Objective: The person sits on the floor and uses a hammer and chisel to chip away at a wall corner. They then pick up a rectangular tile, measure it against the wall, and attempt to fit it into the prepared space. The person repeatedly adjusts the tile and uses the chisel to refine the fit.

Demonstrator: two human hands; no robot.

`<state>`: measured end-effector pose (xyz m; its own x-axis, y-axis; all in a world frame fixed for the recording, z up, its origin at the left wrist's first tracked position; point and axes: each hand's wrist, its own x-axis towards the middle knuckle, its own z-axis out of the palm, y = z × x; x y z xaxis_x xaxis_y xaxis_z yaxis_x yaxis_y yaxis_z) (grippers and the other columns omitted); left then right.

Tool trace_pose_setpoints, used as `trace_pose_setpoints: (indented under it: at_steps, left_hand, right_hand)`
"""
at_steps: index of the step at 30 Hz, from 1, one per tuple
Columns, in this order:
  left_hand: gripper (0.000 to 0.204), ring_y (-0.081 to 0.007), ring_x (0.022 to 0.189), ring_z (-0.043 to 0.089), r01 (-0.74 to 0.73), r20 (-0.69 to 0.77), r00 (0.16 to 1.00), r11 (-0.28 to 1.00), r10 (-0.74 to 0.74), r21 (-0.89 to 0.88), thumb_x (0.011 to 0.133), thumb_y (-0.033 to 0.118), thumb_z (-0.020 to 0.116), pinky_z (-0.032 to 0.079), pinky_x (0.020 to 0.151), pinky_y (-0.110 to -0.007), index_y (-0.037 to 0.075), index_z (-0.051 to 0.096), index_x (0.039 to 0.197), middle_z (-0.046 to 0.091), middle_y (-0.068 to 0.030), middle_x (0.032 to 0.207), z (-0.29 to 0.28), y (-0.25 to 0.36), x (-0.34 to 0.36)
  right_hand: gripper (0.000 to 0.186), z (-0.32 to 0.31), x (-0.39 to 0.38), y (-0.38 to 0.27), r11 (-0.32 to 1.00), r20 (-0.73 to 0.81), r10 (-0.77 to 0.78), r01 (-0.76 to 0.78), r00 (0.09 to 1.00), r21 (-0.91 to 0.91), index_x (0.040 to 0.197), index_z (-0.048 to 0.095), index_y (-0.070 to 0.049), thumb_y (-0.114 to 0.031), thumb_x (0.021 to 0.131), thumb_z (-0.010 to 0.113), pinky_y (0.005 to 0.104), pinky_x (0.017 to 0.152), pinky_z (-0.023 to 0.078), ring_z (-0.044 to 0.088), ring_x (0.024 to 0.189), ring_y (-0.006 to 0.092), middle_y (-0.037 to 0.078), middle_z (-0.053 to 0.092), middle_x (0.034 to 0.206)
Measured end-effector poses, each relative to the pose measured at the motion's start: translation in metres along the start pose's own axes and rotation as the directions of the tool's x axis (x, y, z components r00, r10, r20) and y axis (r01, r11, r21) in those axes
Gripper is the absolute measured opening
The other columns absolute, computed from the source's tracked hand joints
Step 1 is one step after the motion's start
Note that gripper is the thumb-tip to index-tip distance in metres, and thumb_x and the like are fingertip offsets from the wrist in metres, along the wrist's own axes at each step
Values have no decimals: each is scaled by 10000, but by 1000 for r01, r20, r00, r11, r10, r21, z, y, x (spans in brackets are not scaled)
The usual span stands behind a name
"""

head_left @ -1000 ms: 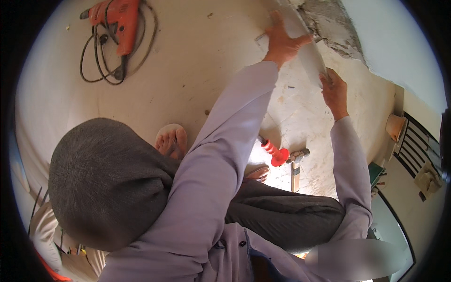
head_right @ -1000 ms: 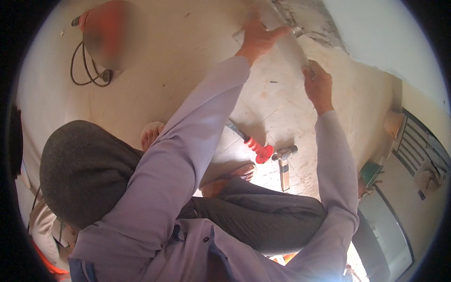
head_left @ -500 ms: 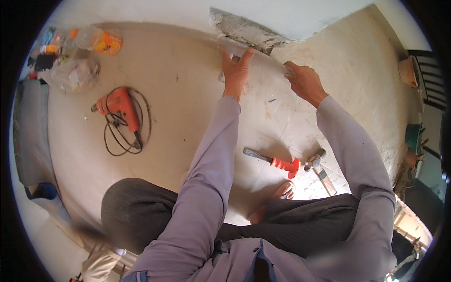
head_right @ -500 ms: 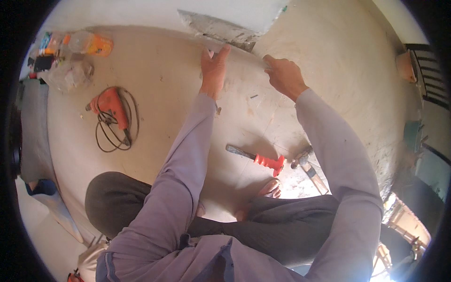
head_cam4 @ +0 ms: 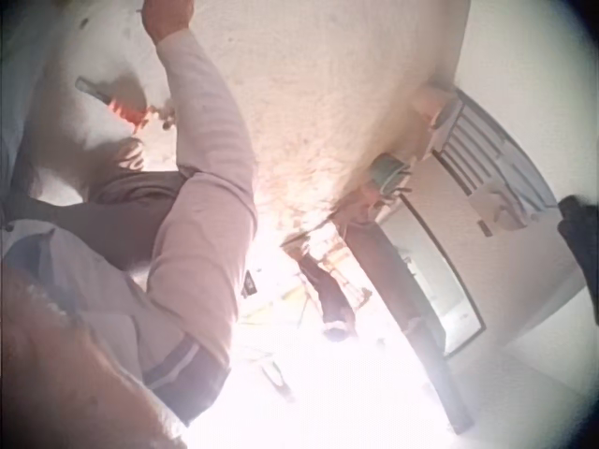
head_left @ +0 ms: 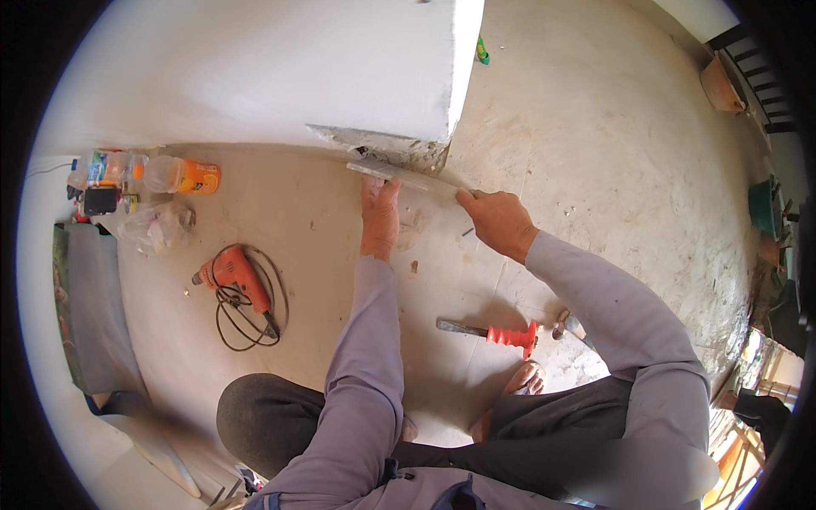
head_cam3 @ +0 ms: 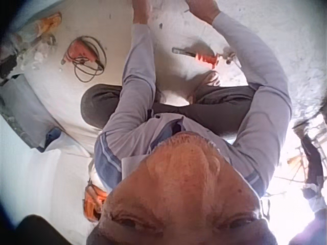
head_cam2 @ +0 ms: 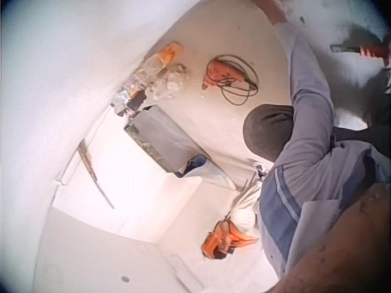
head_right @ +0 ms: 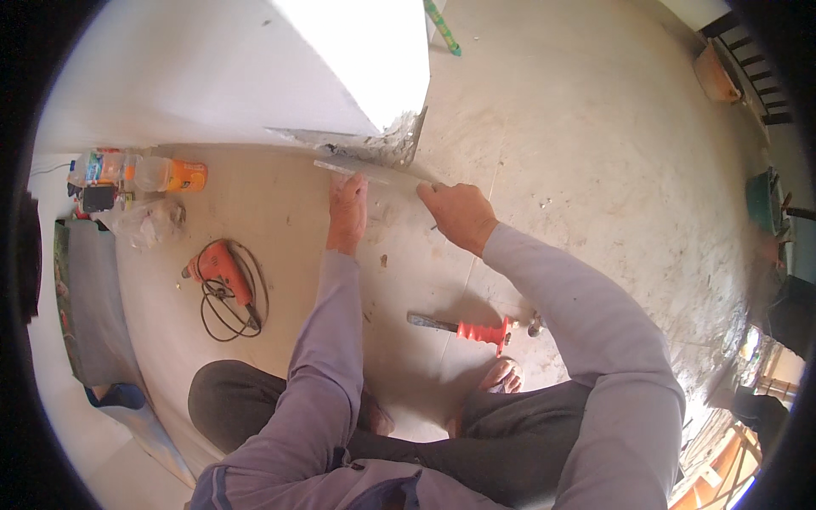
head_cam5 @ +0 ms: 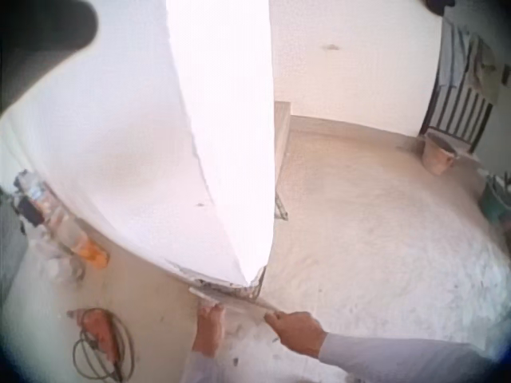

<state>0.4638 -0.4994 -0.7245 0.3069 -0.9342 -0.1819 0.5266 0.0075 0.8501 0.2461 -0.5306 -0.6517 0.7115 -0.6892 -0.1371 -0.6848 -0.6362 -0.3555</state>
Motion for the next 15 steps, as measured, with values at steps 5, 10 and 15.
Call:
trace_pose_setpoints:
  at_steps: [5,10,15]
  left_hand:
    - [784,-211,1419,223,26,-56,998,1000,-26,0,851,117,618,148,1164,-381,77,191,1508,255,-90,1538,-3,-3,1]
    - [566,-142,1098,455,15,-79,997,998,-20,-57,845,72,637,231,1133,-371,75,398,1357,472,-9,1208,-24,-12,5]
    - [501,-153,1094,488,150,-59,987,989,-150,-2,836,82,638,317,1081,-389,53,461,1304,526,-35,1154,-19,12,-22]
  right_hand:
    - [294,3,1,5,1000,-5,-19,19,1000,9,1031,483,-48,-64,779,634,455,603,522,658,719,357,144,630,848]
    - [261,4,0,5,997,-41,-67,69,997,45,1019,495,-50,-74,792,621,452,624,522,654,744,350,140,619,882]
    - [507,21,-22,12,991,-24,-130,129,991,-39,1269,476,-65,11,771,537,418,671,545,636,944,314,143,585,1197]
